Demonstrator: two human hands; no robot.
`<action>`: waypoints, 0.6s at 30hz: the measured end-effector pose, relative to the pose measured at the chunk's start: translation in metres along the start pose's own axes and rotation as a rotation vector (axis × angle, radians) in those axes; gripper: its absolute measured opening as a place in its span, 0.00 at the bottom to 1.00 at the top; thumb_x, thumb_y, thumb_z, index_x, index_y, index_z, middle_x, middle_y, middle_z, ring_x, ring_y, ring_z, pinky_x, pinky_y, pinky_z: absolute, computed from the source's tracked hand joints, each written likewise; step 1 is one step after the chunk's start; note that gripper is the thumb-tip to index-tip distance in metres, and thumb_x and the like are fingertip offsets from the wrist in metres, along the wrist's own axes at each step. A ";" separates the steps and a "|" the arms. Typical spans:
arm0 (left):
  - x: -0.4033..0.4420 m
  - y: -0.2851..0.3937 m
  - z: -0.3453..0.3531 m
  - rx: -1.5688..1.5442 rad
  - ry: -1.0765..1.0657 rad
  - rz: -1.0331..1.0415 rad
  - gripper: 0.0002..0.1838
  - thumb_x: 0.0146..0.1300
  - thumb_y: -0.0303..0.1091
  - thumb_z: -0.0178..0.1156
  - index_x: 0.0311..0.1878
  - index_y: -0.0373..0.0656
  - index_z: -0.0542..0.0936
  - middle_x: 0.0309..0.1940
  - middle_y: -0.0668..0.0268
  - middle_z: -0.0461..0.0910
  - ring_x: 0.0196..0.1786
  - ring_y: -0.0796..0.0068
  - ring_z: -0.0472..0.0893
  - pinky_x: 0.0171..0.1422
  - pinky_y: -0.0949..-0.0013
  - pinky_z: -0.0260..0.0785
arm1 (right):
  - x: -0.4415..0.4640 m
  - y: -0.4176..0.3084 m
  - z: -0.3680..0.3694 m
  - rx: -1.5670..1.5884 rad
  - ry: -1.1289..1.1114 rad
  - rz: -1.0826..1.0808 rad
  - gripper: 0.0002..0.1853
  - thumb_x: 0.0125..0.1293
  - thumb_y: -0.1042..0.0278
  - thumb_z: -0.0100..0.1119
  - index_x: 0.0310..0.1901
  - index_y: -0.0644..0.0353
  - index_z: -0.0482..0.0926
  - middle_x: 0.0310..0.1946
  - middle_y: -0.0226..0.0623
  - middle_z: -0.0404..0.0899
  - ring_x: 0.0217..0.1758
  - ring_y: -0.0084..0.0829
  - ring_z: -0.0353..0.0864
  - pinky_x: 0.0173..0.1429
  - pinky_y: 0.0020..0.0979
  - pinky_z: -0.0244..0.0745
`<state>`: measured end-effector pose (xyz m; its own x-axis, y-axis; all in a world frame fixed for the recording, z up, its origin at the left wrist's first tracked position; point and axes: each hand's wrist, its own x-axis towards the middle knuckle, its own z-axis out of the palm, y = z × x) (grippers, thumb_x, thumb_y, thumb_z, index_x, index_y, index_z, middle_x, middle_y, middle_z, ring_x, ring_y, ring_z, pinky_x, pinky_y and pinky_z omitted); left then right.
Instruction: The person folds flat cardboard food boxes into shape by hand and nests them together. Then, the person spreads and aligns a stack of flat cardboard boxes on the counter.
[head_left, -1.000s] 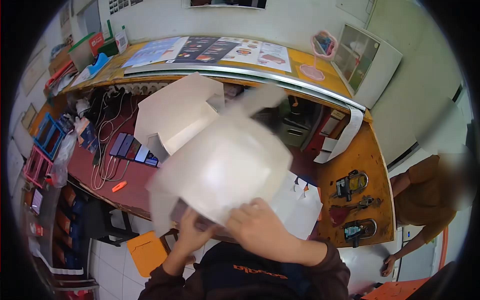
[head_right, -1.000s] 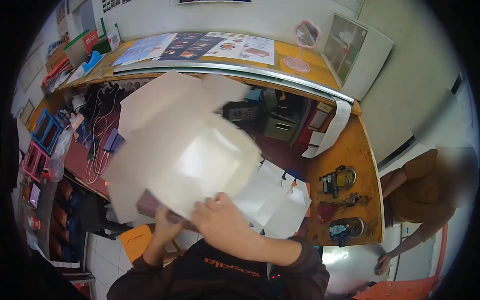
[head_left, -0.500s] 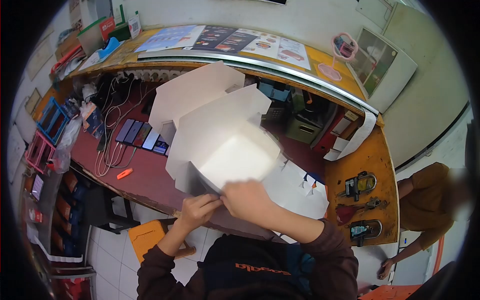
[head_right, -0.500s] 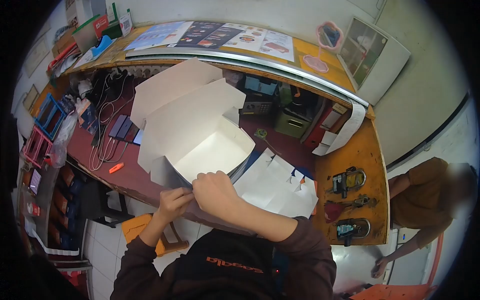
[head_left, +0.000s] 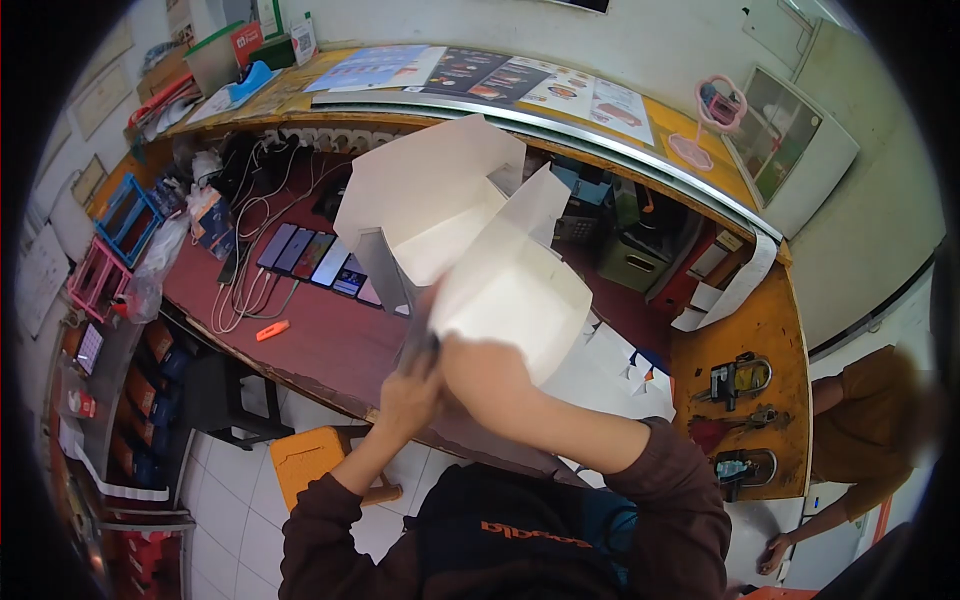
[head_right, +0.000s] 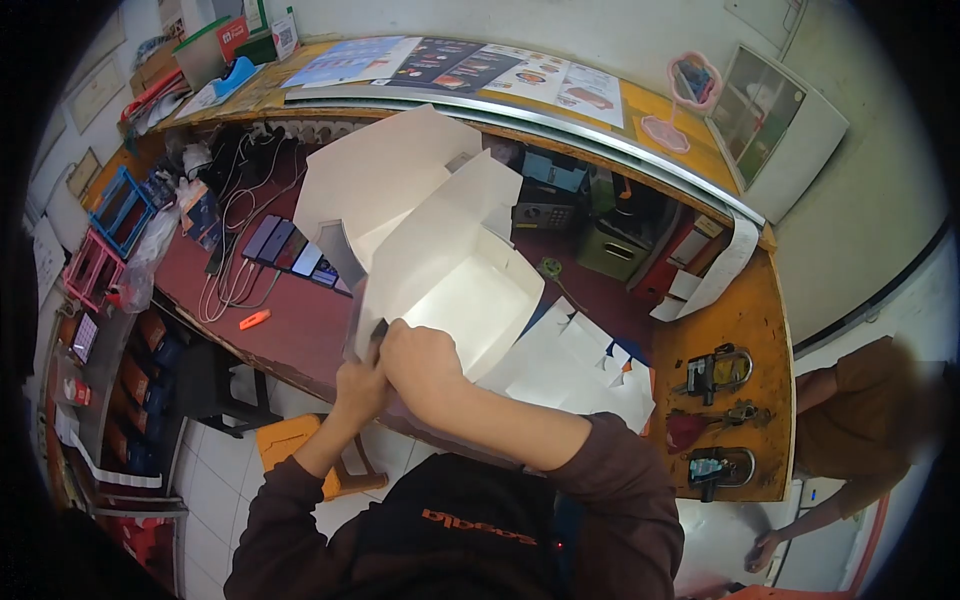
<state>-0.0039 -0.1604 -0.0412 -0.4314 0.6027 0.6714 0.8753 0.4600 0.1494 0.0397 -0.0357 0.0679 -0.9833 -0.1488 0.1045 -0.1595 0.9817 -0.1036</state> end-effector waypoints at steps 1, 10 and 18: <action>0.000 -0.002 0.003 0.125 0.061 -0.093 0.21 0.43 0.29 0.59 0.46 0.46 0.73 0.38 0.63 0.76 0.26 0.65 0.77 0.25 0.68 0.69 | 0.002 0.000 0.002 -0.001 0.002 0.000 0.07 0.46 0.70 0.57 0.27 0.64 0.76 0.23 0.40 0.78 0.27 0.35 0.81 0.23 0.30 0.75; -0.006 0.024 0.016 -0.078 0.058 -0.274 0.23 0.50 0.28 0.56 0.52 0.39 0.67 0.45 0.58 0.73 0.37 0.62 0.77 0.31 0.69 0.70 | 0.024 0.069 0.014 0.251 -0.246 0.004 0.15 0.57 0.55 0.53 0.37 0.60 0.77 0.28 0.46 0.77 0.37 0.43 0.77 0.43 0.39 0.71; 0.005 0.065 0.046 -0.133 0.306 -0.099 0.37 0.38 0.48 0.71 0.53 0.50 0.67 0.57 0.53 0.60 0.60 0.39 0.56 0.62 0.38 0.48 | 0.039 0.186 -0.005 0.230 0.030 0.182 0.24 0.63 0.49 0.44 0.35 0.68 0.74 0.34 0.54 0.74 0.39 0.51 0.76 0.43 0.44 0.70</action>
<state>0.0403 -0.0976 -0.0611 -0.4477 0.3266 0.8324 0.8619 0.4054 0.3045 -0.0281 0.1419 0.0576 -0.9951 0.0338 0.0924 -0.0001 0.9388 -0.3445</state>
